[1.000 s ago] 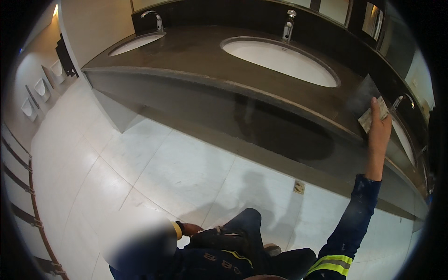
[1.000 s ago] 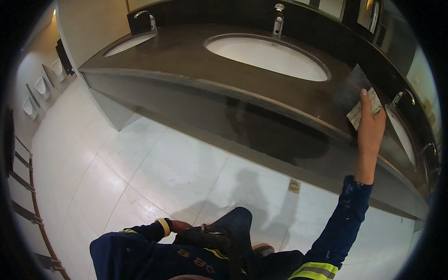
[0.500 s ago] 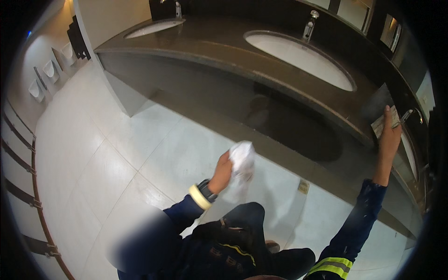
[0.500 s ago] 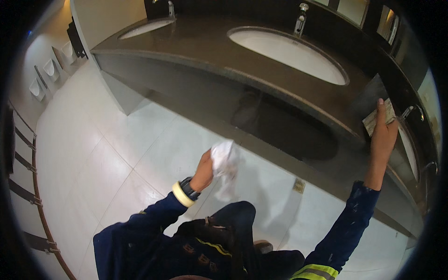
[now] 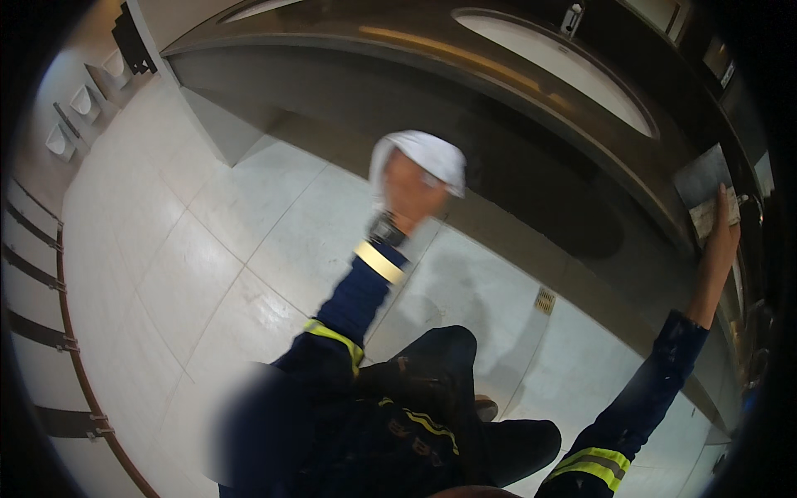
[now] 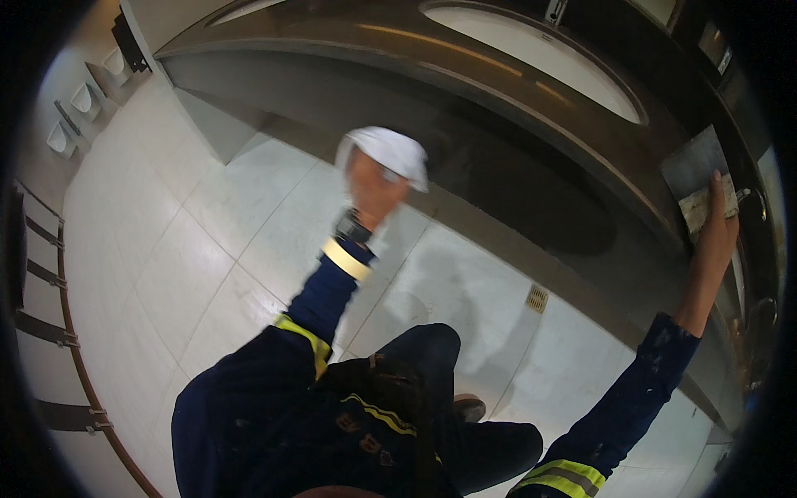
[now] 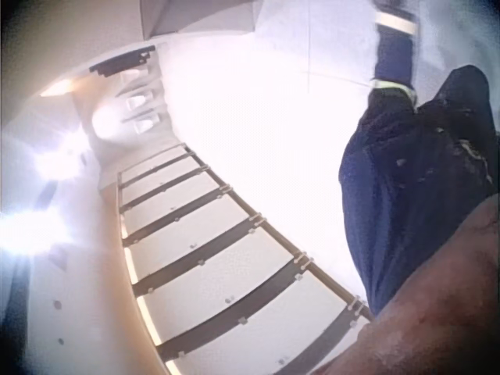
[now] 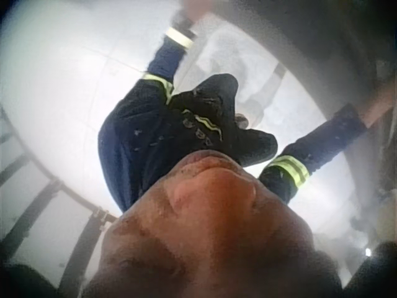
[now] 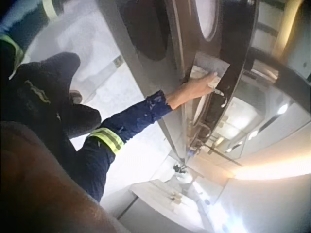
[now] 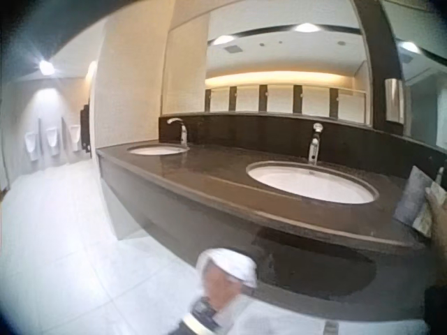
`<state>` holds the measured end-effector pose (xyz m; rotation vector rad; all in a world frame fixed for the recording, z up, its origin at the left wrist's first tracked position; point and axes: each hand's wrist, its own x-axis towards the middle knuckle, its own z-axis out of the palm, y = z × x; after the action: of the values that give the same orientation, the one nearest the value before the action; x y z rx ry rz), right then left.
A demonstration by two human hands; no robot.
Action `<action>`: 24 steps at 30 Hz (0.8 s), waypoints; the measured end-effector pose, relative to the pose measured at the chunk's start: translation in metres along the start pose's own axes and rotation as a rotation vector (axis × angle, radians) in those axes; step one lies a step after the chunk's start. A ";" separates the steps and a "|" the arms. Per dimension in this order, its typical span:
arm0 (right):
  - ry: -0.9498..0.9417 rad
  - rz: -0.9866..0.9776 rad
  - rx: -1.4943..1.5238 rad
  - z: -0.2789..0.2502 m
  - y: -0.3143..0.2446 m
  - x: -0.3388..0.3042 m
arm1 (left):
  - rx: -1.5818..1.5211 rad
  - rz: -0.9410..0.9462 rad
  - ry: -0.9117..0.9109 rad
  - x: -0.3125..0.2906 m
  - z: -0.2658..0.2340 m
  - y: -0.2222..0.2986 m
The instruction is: The person kneels and uses a scraper and a white cloth to clean a dark countertop around sinks. They repeatedly scrape and wipe the surface, then apply a strip of masking tape along the countertop edge.
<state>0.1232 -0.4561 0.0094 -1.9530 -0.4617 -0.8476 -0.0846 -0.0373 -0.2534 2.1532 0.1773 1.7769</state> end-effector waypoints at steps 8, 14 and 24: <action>-0.078 -0.024 0.019 0.006 0.001 0.004 | 0.333 -0.293 0.313 0.075 -0.082 -0.145; 0.025 -0.052 0.055 0.004 -0.016 -0.009 | -0.102 -0.151 -0.107 -0.006 0.018 0.048; -0.199 -0.139 -0.169 -0.080 -0.014 -0.187 | -0.186 -0.006 -0.093 0.150 -0.085 0.001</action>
<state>-0.0446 -0.5141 -0.0906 -2.1932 -0.6679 -0.8037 -0.1354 0.0239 -0.1004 2.0934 -0.0050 1.6174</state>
